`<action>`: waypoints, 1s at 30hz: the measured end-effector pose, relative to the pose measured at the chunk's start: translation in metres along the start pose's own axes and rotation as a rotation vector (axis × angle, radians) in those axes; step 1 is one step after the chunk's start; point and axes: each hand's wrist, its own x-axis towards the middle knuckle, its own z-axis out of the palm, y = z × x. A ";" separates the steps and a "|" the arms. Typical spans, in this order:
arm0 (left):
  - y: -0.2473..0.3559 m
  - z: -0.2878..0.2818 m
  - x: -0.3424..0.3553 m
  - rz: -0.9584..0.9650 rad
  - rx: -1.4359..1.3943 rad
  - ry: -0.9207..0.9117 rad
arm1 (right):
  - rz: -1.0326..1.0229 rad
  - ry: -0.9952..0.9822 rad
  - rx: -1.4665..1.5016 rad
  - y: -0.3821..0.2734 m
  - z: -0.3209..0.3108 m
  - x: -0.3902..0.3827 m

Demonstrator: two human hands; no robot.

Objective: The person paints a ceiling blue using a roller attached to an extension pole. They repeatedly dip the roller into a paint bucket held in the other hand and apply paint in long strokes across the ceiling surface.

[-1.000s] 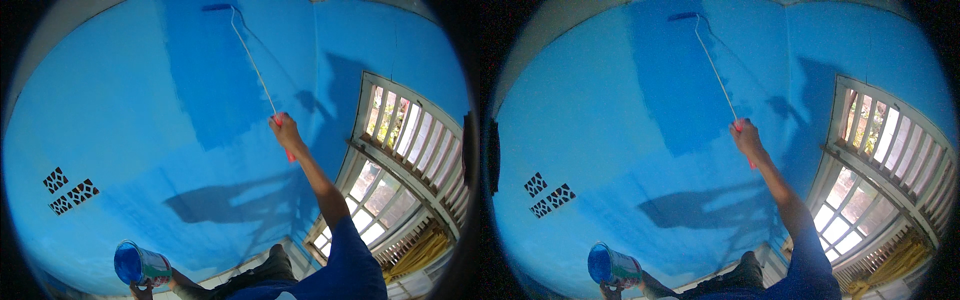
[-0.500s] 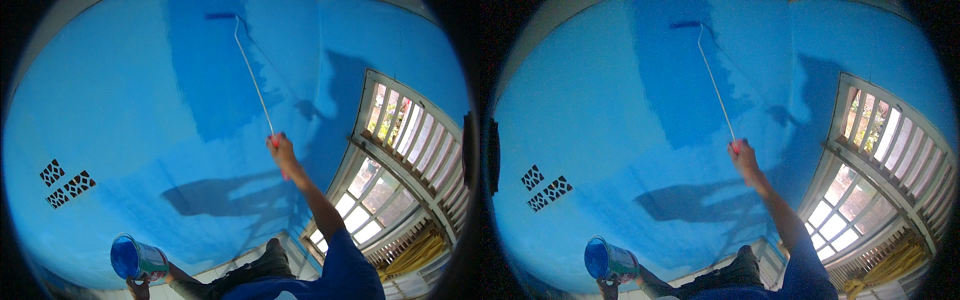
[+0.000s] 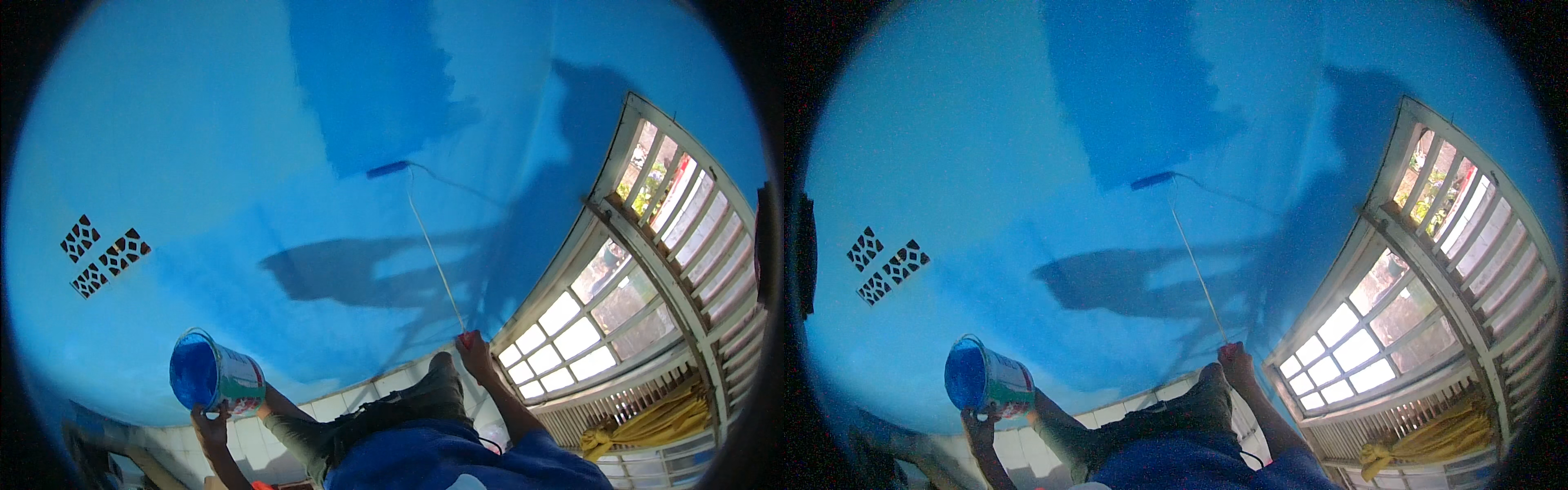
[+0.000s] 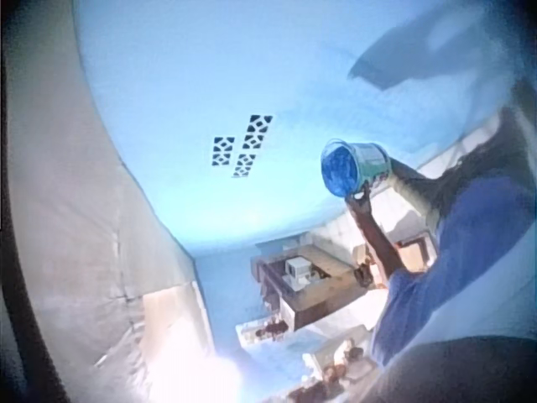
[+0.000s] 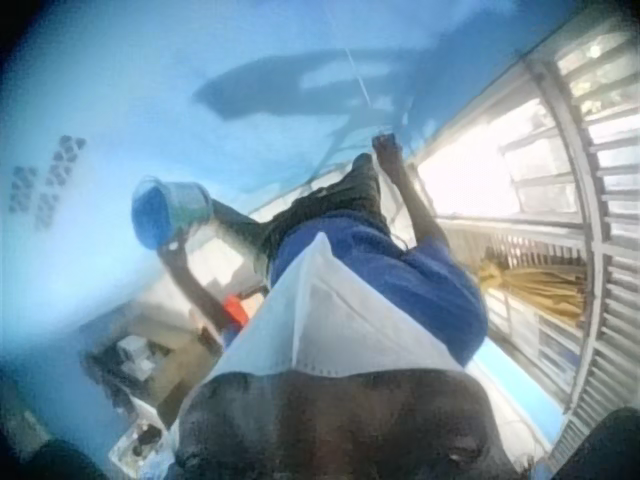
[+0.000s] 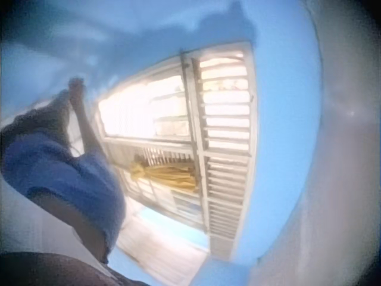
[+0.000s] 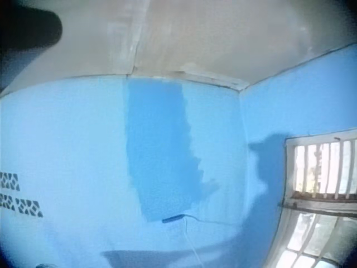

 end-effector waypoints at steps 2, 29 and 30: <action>0.013 0.005 0.008 0.121 0.094 -0.066 | 0.026 -0.024 0.071 0.005 -0.006 -0.020; 0.063 0.113 -0.037 -0.588 -0.724 -0.203 | -0.529 -0.510 -0.390 -0.069 -0.130 -0.044; 0.072 0.115 -0.033 -0.822 -1.104 -0.098 | -0.496 -0.517 -0.413 -0.082 -0.129 -0.044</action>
